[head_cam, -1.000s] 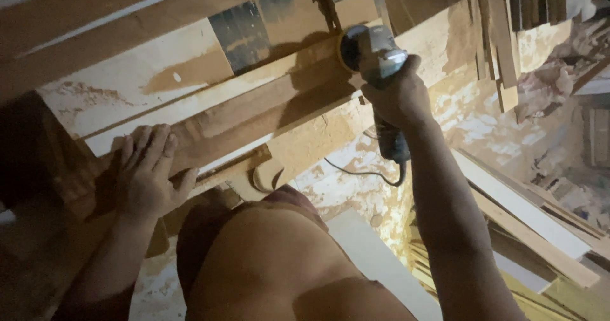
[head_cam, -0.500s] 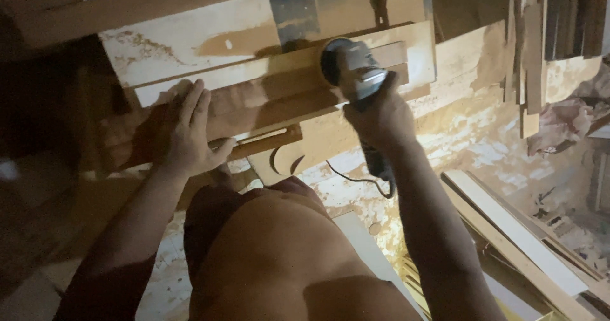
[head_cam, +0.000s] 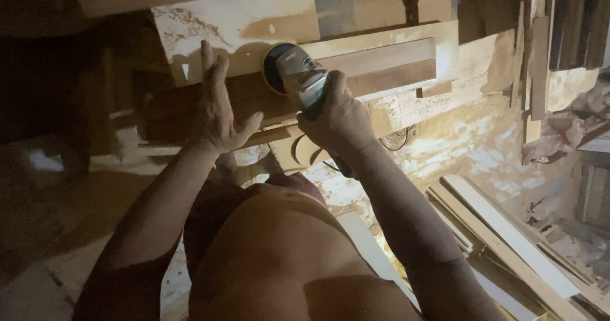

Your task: The person arranges several wooden planks on a workbench and then uses an orbital sander to smooth their surfaces. The person holds the planks with one hand while operating the sander with the other, moving the tool back and forth along the wood.

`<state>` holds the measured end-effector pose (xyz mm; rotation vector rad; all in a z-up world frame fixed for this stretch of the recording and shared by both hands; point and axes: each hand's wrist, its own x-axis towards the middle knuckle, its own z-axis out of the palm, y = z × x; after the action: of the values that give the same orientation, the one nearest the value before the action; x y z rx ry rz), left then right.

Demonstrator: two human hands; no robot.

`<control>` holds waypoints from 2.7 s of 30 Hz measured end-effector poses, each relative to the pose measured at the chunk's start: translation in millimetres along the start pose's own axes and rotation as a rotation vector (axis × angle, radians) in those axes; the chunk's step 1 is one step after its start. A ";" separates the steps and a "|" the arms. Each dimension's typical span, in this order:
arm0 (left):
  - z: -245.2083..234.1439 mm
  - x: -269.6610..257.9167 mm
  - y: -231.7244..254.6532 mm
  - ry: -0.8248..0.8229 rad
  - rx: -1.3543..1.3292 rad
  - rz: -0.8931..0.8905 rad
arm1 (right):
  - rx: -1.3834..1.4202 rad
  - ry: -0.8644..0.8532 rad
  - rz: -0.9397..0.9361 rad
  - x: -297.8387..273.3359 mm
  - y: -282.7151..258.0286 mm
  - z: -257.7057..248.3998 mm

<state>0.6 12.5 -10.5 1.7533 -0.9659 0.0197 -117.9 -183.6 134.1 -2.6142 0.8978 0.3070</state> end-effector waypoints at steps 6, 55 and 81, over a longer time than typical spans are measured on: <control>-2.2 -4.3 -7.3 -0.026 -0.294 0.025 | 0.077 -0.130 0.187 -0.3 -3.9 -14.8; -1.2 -17.0 -40.0 -0.069 -0.026 -0.187 | 0.140 0.031 0.250 14.7 54.8 -33.8; 4.3 -0.4 -21.8 0.034 -0.110 0.051 | 0.116 0.112 0.530 25.6 222.4 -99.1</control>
<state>11.7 11.1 -29.7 1.6222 -0.9690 0.0285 -228.7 -400.6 158.0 -2.2671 1.5934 0.2317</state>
